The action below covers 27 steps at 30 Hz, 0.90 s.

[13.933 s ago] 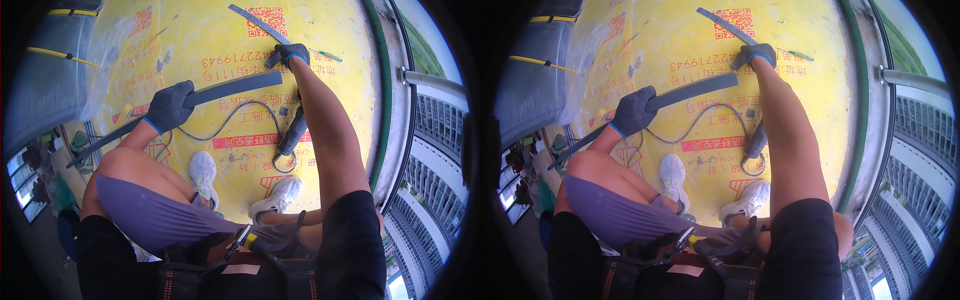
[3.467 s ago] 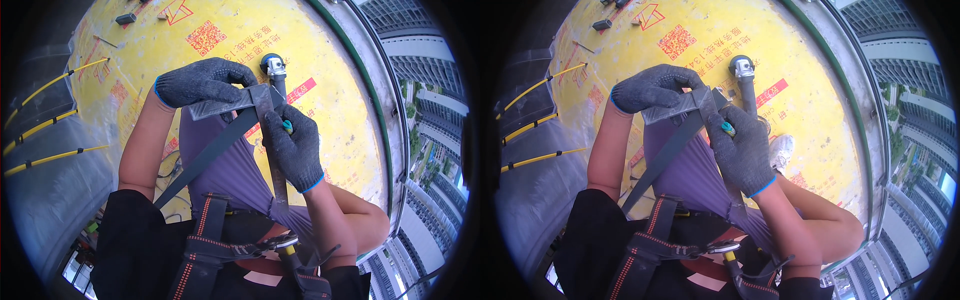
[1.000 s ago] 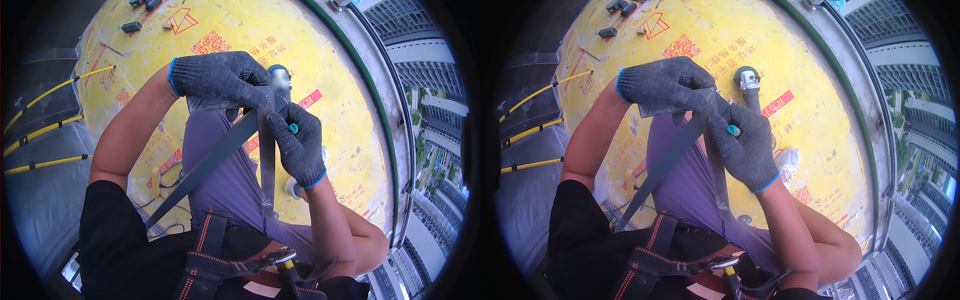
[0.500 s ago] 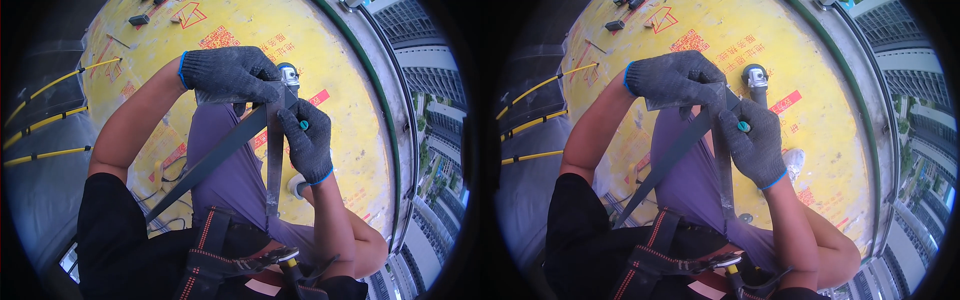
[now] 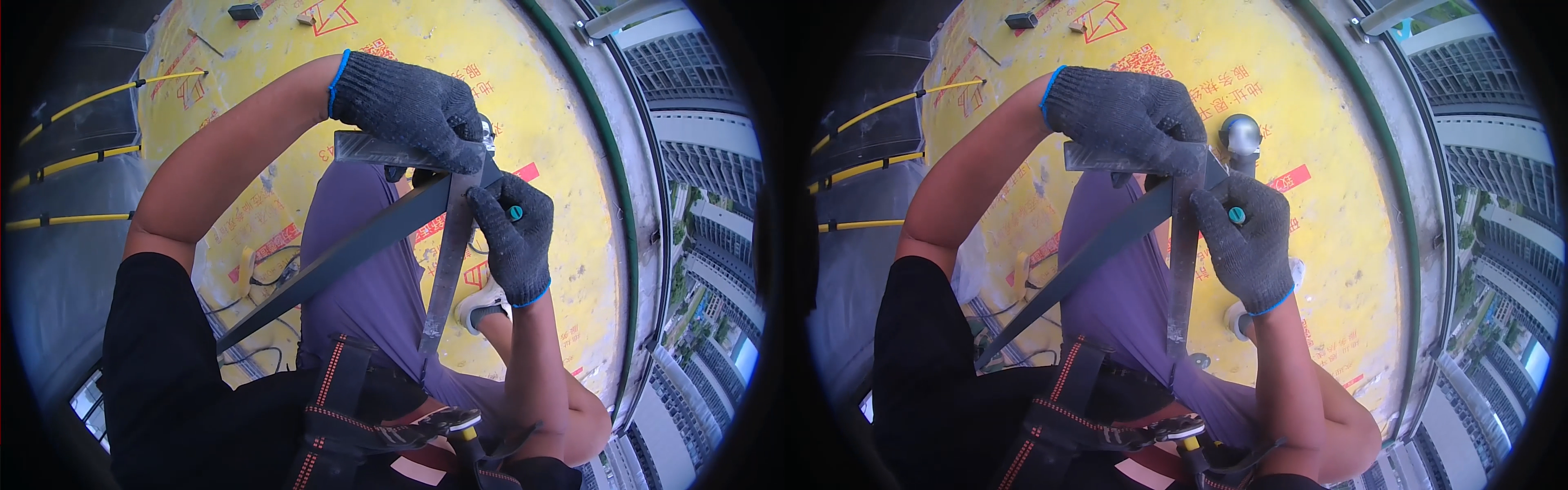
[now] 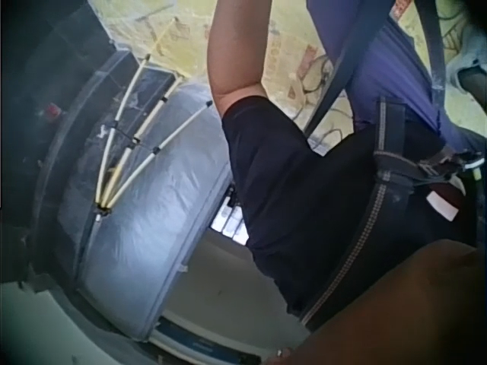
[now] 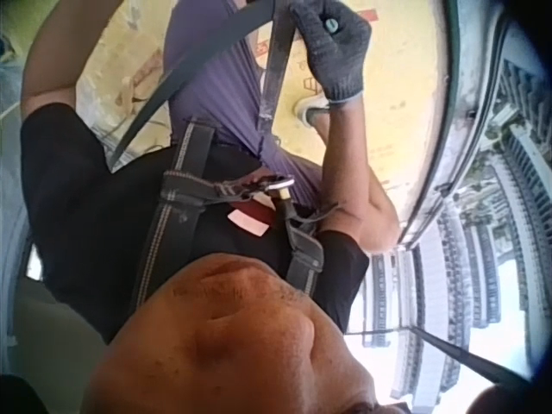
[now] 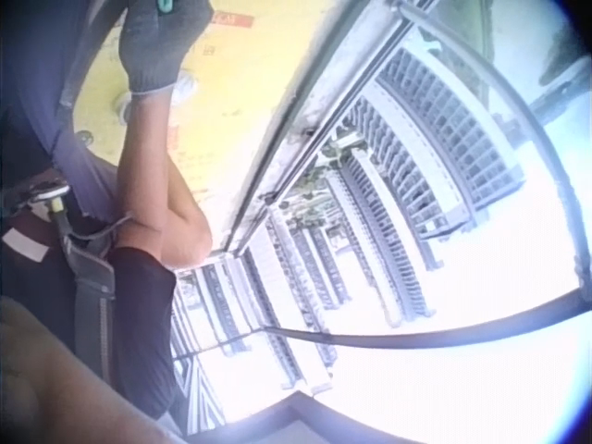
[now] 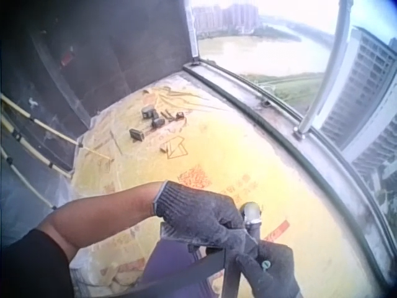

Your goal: Marking and cutting a metal bar using a square ruler, marker, and angle grinder.

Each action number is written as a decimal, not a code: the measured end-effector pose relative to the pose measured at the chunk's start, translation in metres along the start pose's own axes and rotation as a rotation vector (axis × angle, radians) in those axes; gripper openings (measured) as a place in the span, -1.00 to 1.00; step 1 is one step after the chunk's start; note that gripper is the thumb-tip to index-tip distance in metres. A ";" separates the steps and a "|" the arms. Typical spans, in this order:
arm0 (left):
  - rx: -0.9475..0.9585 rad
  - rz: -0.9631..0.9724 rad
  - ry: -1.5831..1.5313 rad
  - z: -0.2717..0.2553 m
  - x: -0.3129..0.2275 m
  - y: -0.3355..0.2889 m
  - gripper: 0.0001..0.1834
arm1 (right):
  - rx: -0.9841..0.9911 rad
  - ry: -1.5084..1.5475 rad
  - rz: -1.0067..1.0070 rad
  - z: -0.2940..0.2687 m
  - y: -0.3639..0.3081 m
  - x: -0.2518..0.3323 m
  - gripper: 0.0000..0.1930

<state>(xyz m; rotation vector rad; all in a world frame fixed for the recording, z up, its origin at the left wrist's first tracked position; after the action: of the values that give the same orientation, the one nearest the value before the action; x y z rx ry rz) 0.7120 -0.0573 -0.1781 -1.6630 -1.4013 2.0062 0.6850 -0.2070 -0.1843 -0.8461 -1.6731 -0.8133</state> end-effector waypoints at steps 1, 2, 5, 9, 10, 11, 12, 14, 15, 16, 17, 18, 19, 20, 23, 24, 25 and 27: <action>-0.039 -0.049 0.046 -0.002 0.003 0.001 -0.60 | 0.011 -0.031 0.009 -0.001 0.001 0.001 -0.78; -0.013 -0.003 0.045 -0.001 -0.003 0.000 -0.60 | 0.012 -0.024 -0.003 -0.001 0.003 0.003 -0.78; -0.069 -0.059 0.052 -0.010 -0.005 -0.002 -0.57 | 0.018 -0.094 0.055 -0.001 0.009 -0.003 -0.77; -0.122 -0.081 0.086 -0.023 -0.016 0.000 -0.55 | -0.091 -0.071 -0.087 -0.011 0.026 -0.002 -0.64; -0.125 -0.086 0.102 -0.026 -0.018 0.001 -0.55 | -0.090 -0.051 -0.107 -0.010 0.027 -0.002 -0.64; -0.127 -0.092 0.117 -0.027 -0.019 0.001 -0.55 | -0.103 -0.017 -0.093 -0.008 0.027 -0.004 -0.65; -0.122 -0.098 0.124 -0.027 -0.019 0.001 -0.55 | -0.117 0.017 -0.093 -0.007 0.026 -0.005 -0.67; -0.150 -0.182 0.169 -0.029 -0.012 0.001 -0.56 | -0.132 0.007 -0.101 -0.004 0.027 -0.006 -0.67; -0.145 -0.190 0.170 -0.028 -0.011 -0.001 -0.56 | -0.132 -0.014 -0.111 -0.003 0.026 -0.005 -0.67; -0.139 -0.181 0.149 -0.027 -0.010 -0.002 -0.57 | -0.131 -0.035 -0.121 -0.001 0.025 -0.004 -0.66; -0.142 -0.172 0.128 -0.027 -0.010 -0.003 -0.57 | -0.134 -0.032 -0.123 0.000 0.024 -0.003 -0.66; -0.142 -0.171 0.132 -0.027 -0.010 -0.005 -0.57 | -0.117 -0.043 -0.114 0.002 0.024 -0.003 -0.66; -0.125 -0.174 0.132 -0.026 -0.009 -0.005 -0.57 | -0.103 -0.064 -0.076 0.003 0.023 -0.006 -0.66; -0.107 -0.177 0.133 -0.024 -0.008 -0.005 -0.58 | -0.104 -0.054 -0.105 0.003 0.024 -0.003 -0.66; -0.123 -0.202 0.094 -0.025 -0.002 -0.005 -0.59 | -0.078 0.004 -0.059 0.003 0.023 -0.005 -0.65; -0.123 -0.205 0.095 -0.025 -0.001 -0.004 -0.59 | -0.058 0.004 -0.065 0.003 0.024 -0.004 -0.66; -0.115 -0.182 0.070 -0.024 -0.001 -0.004 -0.60 | -0.038 -0.009 -0.036 0.003 0.025 -0.006 -0.67; -0.105 -0.160 0.045 -0.025 0.000 -0.003 -0.61 | -0.032 0.024 -0.042 0.002 0.025 -0.004 -0.69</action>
<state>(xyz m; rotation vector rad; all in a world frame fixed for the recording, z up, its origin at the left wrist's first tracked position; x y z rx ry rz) 0.7319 -0.0427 -0.1740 -1.5709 -1.5933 1.8267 0.7063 -0.1925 -0.1865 -0.8218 -1.6655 -0.8778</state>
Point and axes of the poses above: each hand's wrist, its own y-axis towards the middle knuckle, its own z-axis out of the palm, x = y × z, the point moved 9 cm from there along y, towards the middle knuckle, and after that the axes turned 15 degrees about -z, right-handed, at the moved point
